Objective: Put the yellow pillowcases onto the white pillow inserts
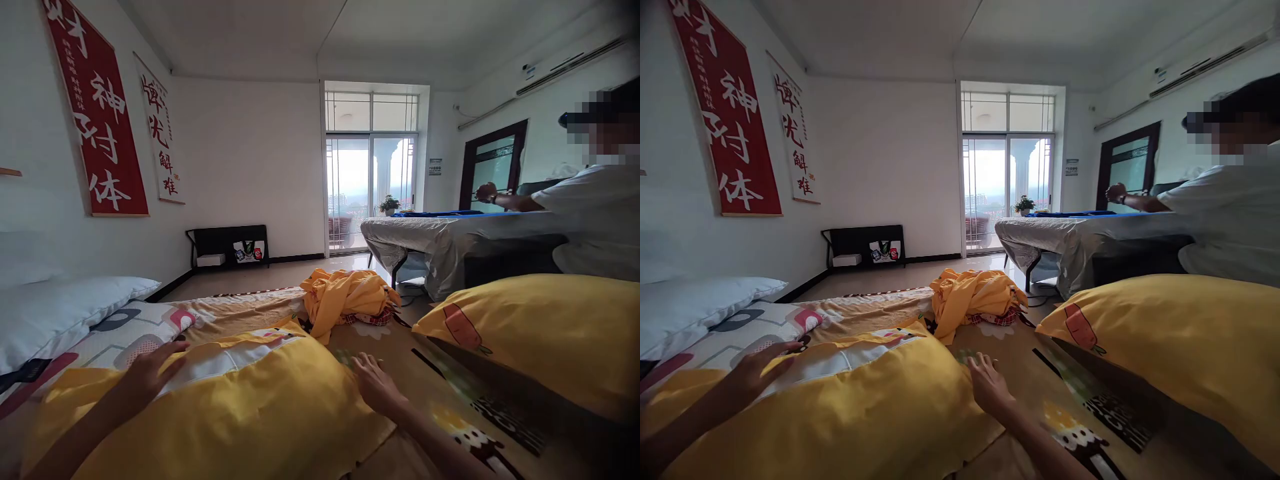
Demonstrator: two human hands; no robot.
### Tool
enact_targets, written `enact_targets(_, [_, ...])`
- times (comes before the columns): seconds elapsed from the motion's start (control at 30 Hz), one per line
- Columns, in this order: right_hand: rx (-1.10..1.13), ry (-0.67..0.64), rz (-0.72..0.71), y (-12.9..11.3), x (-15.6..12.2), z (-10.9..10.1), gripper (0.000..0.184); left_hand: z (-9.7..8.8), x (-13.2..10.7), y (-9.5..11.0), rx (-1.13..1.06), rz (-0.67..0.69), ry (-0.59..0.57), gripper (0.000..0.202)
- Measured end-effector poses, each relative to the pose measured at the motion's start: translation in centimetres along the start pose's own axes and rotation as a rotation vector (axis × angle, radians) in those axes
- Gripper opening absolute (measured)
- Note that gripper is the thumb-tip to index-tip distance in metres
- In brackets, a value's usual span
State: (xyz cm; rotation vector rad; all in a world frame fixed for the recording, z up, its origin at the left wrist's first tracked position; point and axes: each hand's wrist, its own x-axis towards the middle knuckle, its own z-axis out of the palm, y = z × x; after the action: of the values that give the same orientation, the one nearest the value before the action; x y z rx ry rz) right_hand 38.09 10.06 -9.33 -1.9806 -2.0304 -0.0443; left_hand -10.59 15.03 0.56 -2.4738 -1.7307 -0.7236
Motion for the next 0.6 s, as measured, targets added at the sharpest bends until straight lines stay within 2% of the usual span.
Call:
enact_targets(0.07, [0.093, 0.054, -0.143, -3.3, 0.7, -1.4, 0.054, 1.2, -1.7, 2.8, -0.038, 0.121, -0.144, 0.052])
enact_targets(0.13, [0.201, 0.085, -0.295, -6.7, 1.4, -1.8, 0.055, 2.6, -3.5, 4.3, -0.012, 0.124, -0.251, 0.055])
enact_targets(0.2, [0.268, 0.064, -0.366, -9.3, 1.8, -0.7, 0.058, 4.0, -5.0, 4.4, 0.006, 0.08, -0.275, 0.056])
enact_targets(0.27, [0.325, -0.007, -0.362, -10.7, 1.9, 1.6, 0.058, 5.2, -6.1, 3.5, -0.017, 0.028, -0.22, 0.057])
enact_targets(0.37, [0.43, -0.047, -0.322, -10.8, 1.3, 5.2, 0.057, 6.4, -7.3, 2.0, -0.074, -0.063, -0.13, 0.062])
enact_targets(0.43, [0.477, -0.005, -0.32, -10.3, 0.6, 6.3, 0.055, 6.6, -7.8, 1.6, -0.108, -0.087, -0.101, 0.063])
enact_targets(0.5, [0.478, 0.02, -0.339, -9.7, -0.1, 6.2, 0.054, 6.4, -8.0, 2.0, -0.153, -0.085, -0.074, 0.062])
enact_targets(0.6, [0.381, 0.014, -0.351, -9.4, -0.5, 4.5, 0.052, 4.9, -7.5, 3.3, -0.211, -0.066, -0.094, 0.053])
